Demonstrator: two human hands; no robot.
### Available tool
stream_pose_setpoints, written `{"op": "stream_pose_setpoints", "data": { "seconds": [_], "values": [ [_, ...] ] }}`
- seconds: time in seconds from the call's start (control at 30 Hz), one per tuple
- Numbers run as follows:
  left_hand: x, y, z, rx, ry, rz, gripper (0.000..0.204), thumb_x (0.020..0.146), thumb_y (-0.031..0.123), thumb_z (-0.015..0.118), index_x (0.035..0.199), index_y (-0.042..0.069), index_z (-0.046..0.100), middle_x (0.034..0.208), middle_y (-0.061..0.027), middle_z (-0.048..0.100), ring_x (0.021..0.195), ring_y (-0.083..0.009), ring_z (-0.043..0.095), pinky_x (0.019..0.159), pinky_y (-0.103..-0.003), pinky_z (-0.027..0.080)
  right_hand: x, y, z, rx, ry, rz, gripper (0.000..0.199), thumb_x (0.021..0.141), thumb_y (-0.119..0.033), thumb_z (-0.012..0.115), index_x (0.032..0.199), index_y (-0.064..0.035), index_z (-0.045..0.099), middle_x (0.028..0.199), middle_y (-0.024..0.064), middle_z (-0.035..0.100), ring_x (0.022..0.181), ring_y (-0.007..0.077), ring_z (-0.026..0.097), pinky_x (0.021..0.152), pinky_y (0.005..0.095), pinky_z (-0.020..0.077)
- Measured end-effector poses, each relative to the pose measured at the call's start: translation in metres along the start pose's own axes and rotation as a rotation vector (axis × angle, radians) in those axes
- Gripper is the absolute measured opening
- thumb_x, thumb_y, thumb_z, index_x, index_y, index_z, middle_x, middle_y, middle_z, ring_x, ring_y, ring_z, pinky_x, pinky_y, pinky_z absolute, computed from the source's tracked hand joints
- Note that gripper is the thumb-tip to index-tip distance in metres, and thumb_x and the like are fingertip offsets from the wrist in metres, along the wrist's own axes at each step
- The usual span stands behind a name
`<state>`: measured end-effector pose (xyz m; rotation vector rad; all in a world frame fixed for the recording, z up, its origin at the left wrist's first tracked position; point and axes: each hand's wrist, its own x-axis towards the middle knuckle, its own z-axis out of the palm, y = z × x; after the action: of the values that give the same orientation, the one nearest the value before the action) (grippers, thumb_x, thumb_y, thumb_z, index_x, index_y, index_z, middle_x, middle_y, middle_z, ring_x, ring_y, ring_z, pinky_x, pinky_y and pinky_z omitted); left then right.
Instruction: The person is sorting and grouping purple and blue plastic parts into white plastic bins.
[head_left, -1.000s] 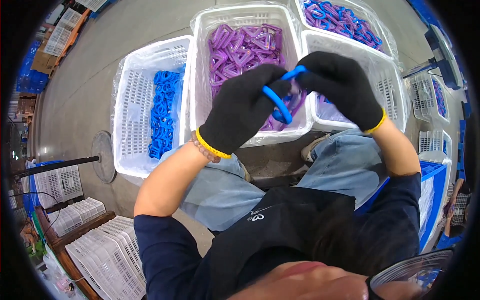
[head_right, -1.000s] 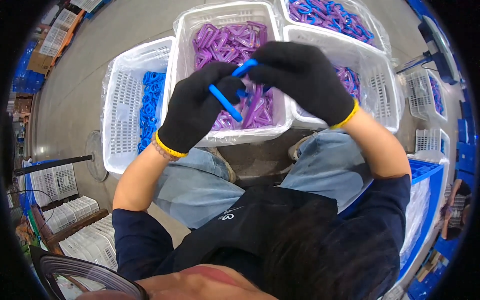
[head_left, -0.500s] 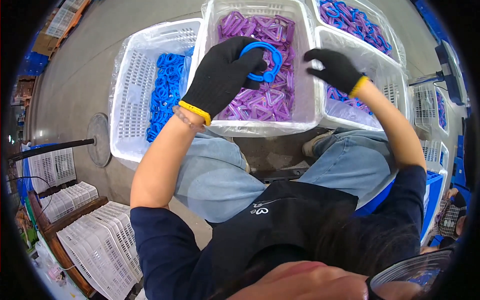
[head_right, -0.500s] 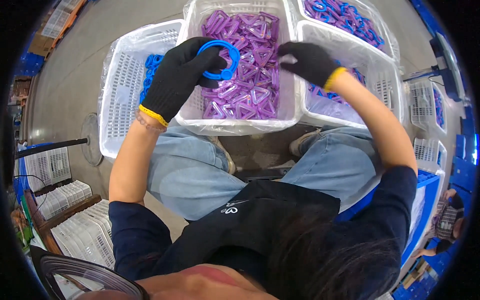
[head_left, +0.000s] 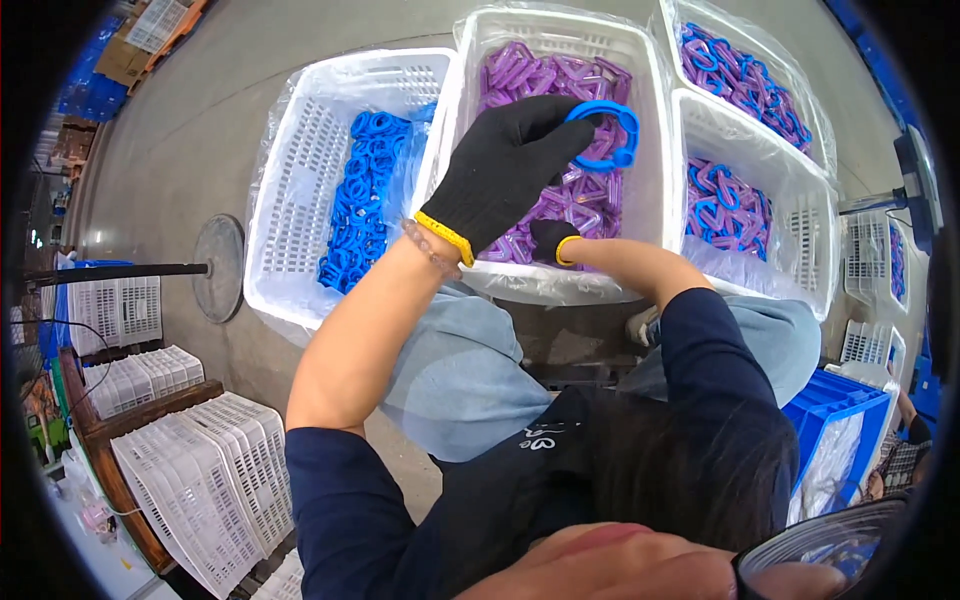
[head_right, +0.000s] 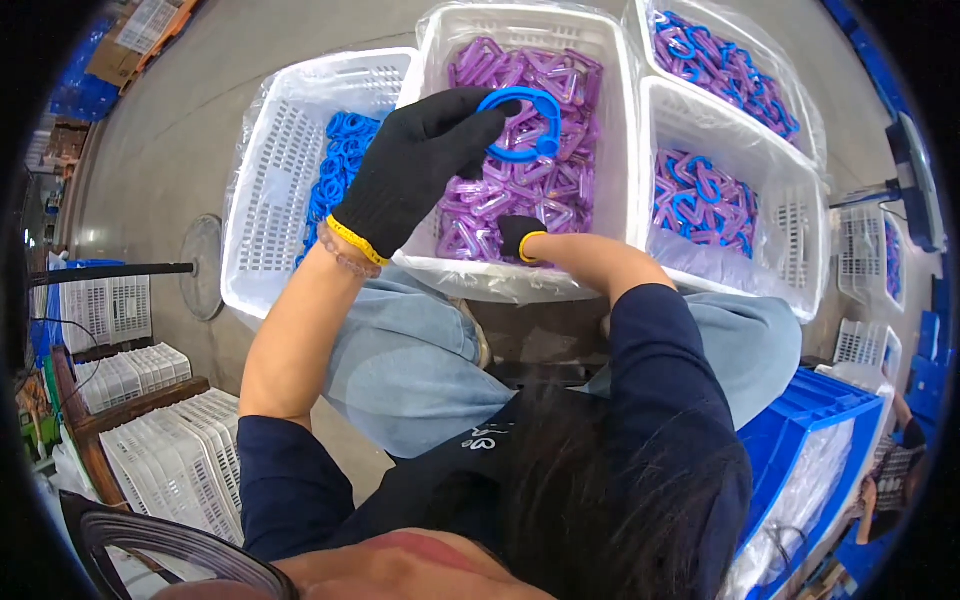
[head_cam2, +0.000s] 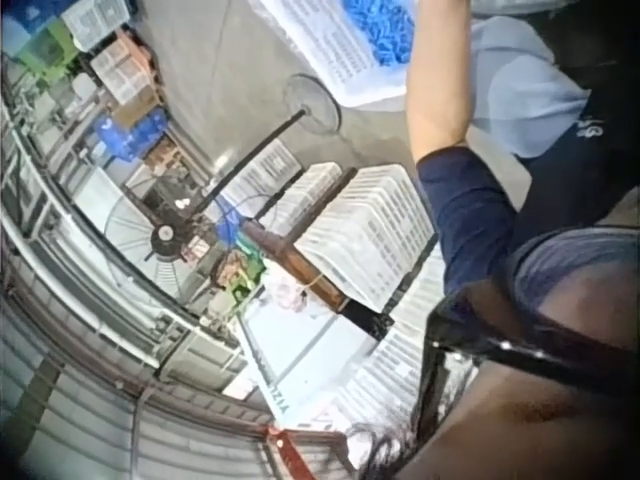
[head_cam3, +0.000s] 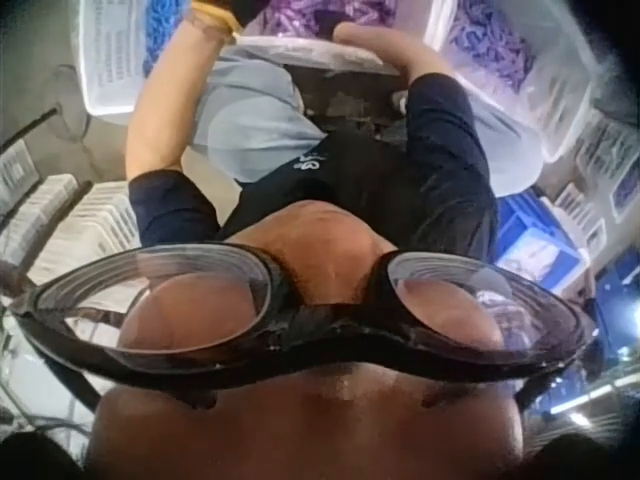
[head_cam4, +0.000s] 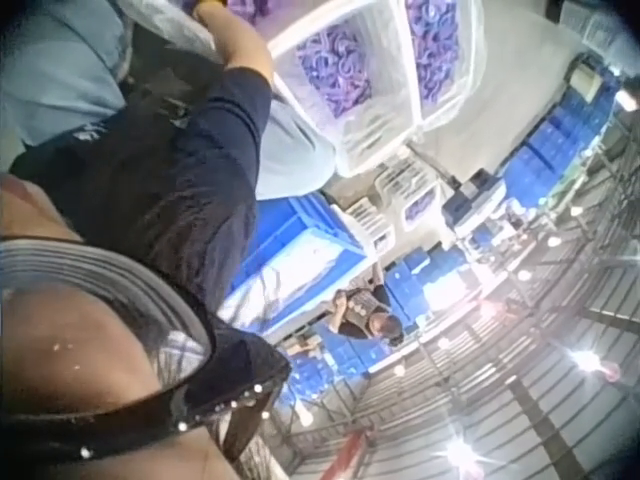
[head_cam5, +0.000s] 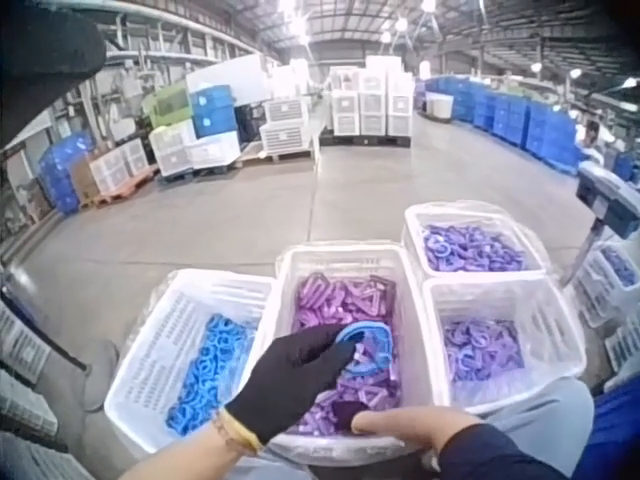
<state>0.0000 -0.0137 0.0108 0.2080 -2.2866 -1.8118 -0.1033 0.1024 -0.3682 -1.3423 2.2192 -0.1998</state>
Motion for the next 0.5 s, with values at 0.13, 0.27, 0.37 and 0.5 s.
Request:
{"op": "stream_pose_setpoints", "data": {
  "seconds": [0.13,0.27,0.37,0.5],
  "values": [
    [0.003,0.003,0.004,-0.159,0.01,-0.01,0.028,0.09,0.016,0.063,0.112,-0.002,0.062,0.079,-0.0037,0.064,0.066,-0.0088,0.059,0.063,-0.023,0.05,0.019,0.006,-0.022,-0.06,-0.219,0.006,0.053,0.066,-0.04,0.071,0.108,-0.0083,0.065,0.11,0.0171,0.065,0.102,0.0351,0.062,0.086,0.0452,0.0503],
    [0.007,0.006,0.011,-0.276,0.011,-0.019,0.03,0.09,0.012,0.062,0.116,-0.002,0.056,0.082,-0.0072,0.065,0.07,-0.0128,0.064,0.064,-0.026,0.054,-0.004,0.027,-0.023,-0.359,-0.563,-0.337,0.042,0.075,-0.036,0.057,0.097,-0.0031,0.07,0.099,0.0206,0.067,0.09,0.038,0.065,0.079,0.0452,0.0519],
    [0.003,0.003,0.012,-0.286,0.019,-0.006,0.033,0.09,0.01,0.061,0.119,-0.002,0.052,0.085,-0.0089,0.065,0.07,-0.0154,0.065,0.065,-0.028,0.055,-0.024,0.013,-0.028,-0.366,-0.542,-0.188,0.04,0.077,-0.03,0.056,0.102,-0.0018,0.069,0.105,0.0206,0.067,0.097,0.0369,0.065,0.082,0.045,0.0519],
    [0.008,0.002,0.022,-0.366,0.023,-0.005,0.034,0.09,0.01,0.06,0.121,-0.001,0.05,0.086,-0.0098,0.065,0.072,-0.0167,0.066,0.066,-0.029,0.056,-0.03,0.007,-0.066,-0.454,-0.595,-0.123,0.053,0.071,-0.04,0.065,0.108,-0.0026,0.068,0.108,0.0199,0.067,0.102,0.0352,0.064,0.085,0.0453,0.0514]
  ]
}}
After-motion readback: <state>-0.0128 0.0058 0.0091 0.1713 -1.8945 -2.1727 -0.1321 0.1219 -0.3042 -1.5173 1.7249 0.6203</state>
